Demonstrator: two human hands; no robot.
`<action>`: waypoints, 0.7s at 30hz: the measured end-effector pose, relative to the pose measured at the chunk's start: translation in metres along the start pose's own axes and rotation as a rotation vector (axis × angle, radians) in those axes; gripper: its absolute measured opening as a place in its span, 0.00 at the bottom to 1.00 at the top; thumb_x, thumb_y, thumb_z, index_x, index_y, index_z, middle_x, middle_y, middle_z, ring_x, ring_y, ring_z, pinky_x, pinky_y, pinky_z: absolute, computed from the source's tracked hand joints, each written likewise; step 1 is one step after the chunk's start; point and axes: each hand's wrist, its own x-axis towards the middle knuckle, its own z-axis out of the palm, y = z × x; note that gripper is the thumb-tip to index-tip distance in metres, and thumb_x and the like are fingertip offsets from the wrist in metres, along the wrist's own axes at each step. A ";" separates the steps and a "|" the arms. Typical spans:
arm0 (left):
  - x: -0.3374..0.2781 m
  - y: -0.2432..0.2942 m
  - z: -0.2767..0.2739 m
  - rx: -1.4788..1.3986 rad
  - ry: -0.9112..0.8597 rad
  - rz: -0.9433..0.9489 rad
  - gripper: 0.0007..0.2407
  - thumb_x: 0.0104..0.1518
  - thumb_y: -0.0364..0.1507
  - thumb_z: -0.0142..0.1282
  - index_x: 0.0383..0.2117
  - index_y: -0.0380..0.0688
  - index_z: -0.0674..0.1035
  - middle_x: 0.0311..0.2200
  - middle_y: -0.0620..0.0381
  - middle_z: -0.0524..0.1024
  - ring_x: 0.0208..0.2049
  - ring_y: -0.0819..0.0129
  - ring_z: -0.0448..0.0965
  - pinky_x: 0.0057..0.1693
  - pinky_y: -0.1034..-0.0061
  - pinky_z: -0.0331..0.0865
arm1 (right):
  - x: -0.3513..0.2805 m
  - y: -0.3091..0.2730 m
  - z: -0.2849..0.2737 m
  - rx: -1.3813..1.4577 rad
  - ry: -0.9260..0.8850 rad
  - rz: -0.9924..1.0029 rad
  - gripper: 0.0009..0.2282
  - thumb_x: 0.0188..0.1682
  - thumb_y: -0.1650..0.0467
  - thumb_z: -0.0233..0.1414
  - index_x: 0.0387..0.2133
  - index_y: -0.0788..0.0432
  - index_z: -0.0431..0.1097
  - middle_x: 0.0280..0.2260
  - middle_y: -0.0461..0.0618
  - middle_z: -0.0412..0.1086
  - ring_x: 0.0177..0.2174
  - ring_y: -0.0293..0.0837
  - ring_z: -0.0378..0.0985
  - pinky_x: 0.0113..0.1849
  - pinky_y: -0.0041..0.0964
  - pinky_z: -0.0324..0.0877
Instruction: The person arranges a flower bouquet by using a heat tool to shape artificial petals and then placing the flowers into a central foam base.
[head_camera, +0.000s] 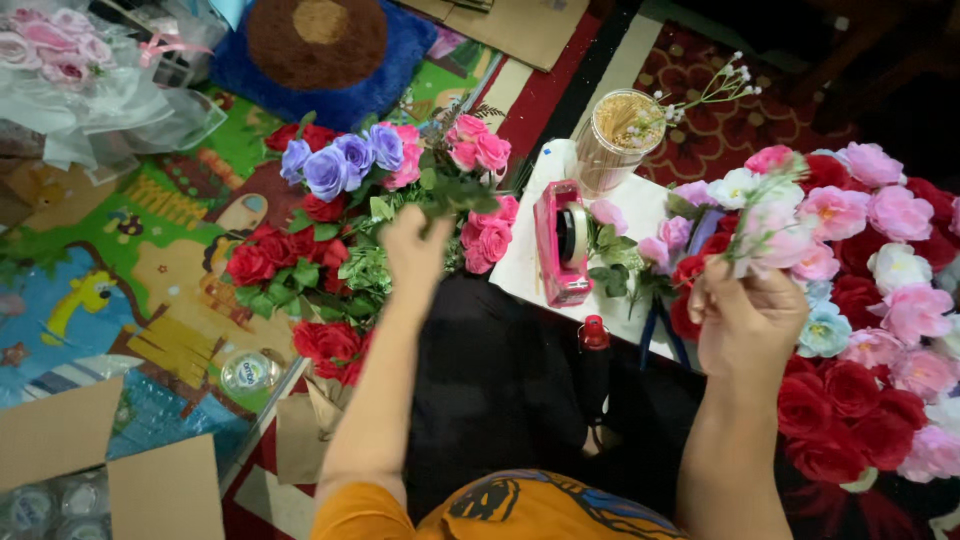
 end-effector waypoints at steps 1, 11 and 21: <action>0.013 -0.005 -0.005 0.001 -0.002 0.004 0.10 0.51 0.27 0.57 0.15 0.47 0.69 0.15 0.64 0.65 0.16 0.76 0.58 0.25 0.81 0.48 | -0.002 0.005 -0.002 0.002 0.003 -0.002 0.11 0.46 0.76 0.53 0.16 0.57 0.61 0.18 0.48 0.61 0.14 0.37 0.59 0.14 0.27 0.54; 0.066 -0.167 0.026 1.062 -0.027 0.253 0.05 0.44 0.37 0.58 0.17 0.55 0.78 0.26 0.64 0.71 0.36 0.65 0.67 0.46 0.59 0.51 | -0.004 0.041 0.001 -0.031 -0.012 -0.022 0.07 0.44 0.81 0.50 0.20 0.59 0.64 0.16 0.49 0.62 0.12 0.35 0.63 0.12 0.21 0.58; -0.061 0.109 0.050 -0.362 -0.291 0.014 0.07 0.46 0.34 0.62 0.31 0.55 0.82 0.25 0.66 0.79 0.31 0.77 0.77 0.43 0.86 0.67 | 0.003 0.049 0.010 0.009 0.059 0.149 0.04 0.39 0.80 0.55 0.22 0.63 0.67 0.17 0.54 0.70 0.10 0.37 0.67 0.09 0.23 0.60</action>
